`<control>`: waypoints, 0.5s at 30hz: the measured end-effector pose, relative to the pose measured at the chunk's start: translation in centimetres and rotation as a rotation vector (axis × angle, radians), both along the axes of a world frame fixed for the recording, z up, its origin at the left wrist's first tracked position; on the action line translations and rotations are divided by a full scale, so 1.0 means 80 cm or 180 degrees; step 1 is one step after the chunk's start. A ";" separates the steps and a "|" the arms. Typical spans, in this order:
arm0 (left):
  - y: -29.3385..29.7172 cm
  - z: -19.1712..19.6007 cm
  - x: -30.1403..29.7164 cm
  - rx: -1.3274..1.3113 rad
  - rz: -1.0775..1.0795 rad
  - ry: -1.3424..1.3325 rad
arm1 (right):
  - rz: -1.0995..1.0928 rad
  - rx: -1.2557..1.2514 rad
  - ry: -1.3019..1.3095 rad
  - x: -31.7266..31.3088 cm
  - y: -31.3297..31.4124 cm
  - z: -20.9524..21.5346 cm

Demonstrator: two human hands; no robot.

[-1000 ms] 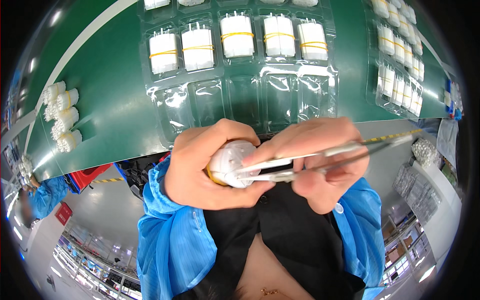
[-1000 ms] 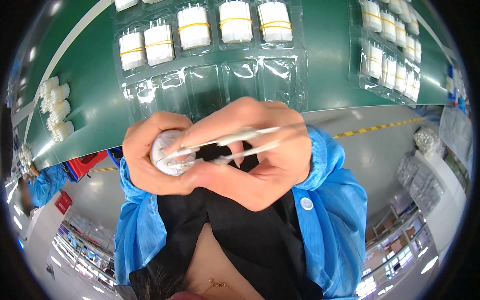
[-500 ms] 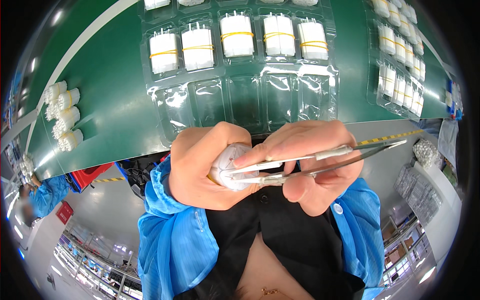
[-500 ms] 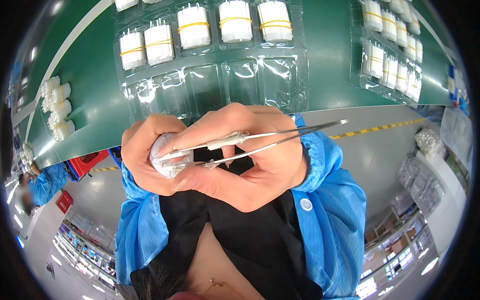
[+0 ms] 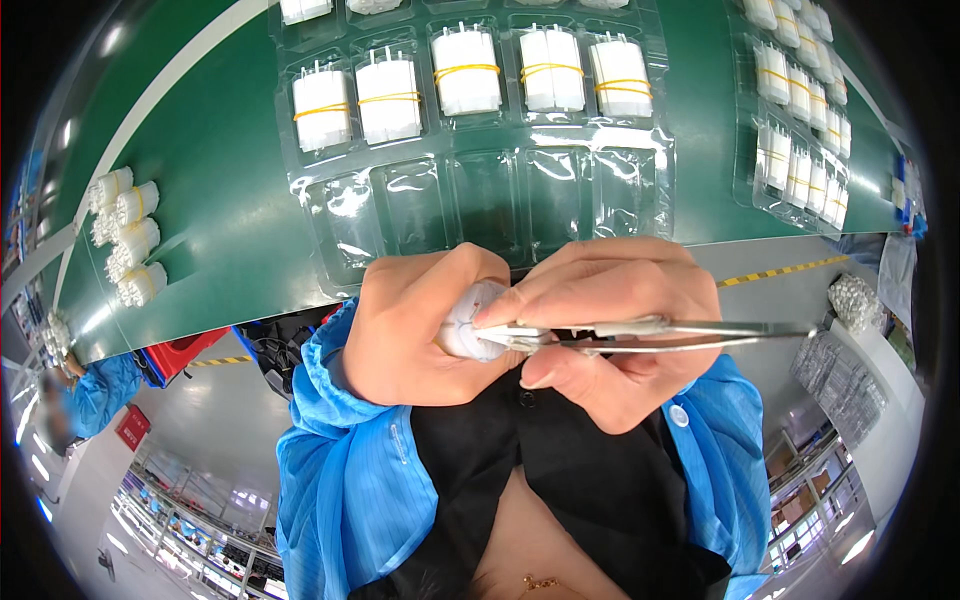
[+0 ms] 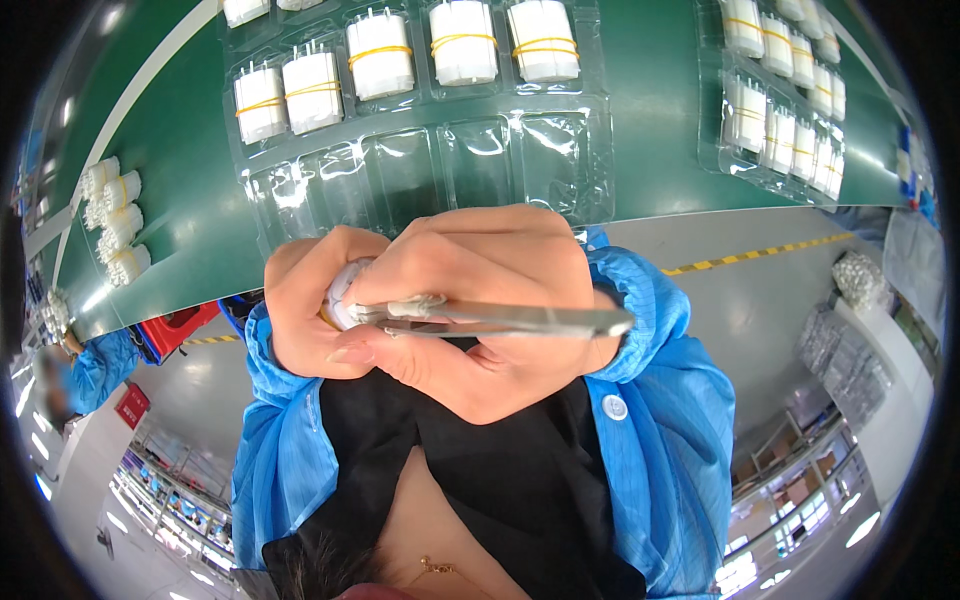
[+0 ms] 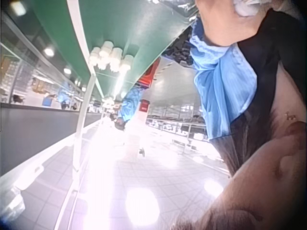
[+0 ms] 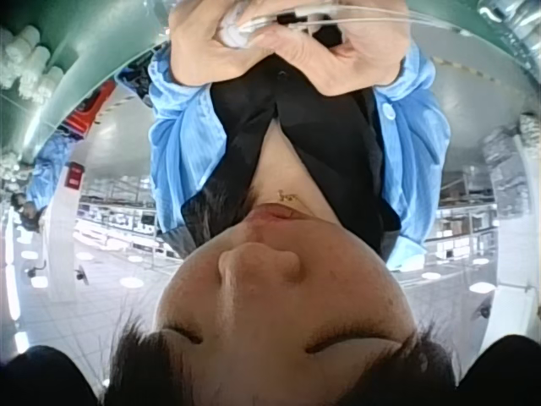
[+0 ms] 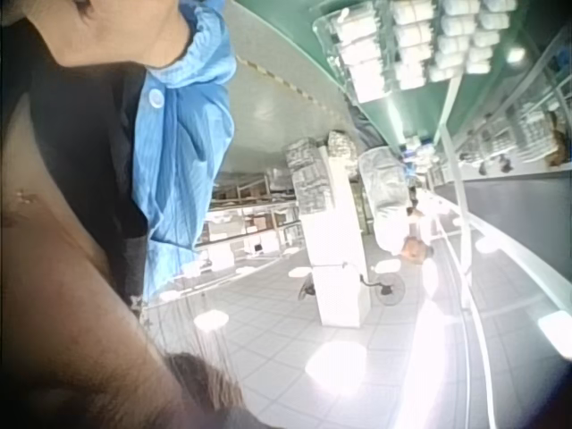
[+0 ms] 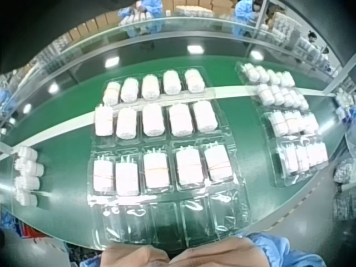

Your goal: The person inserts components into plastic parts using tweezers, then places the assembled parts into compartments in a plastic tray.

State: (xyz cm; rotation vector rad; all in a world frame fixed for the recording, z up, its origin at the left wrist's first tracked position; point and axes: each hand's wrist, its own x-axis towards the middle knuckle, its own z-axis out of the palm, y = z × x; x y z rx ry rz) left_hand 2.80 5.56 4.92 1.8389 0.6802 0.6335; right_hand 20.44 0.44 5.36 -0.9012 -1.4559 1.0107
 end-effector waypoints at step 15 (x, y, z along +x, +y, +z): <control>0.006 -0.013 -0.007 -0.0931 -0.0908 -0.0929 | 0.0280 0.0108 0.1096 -0.004 0.003 -0.018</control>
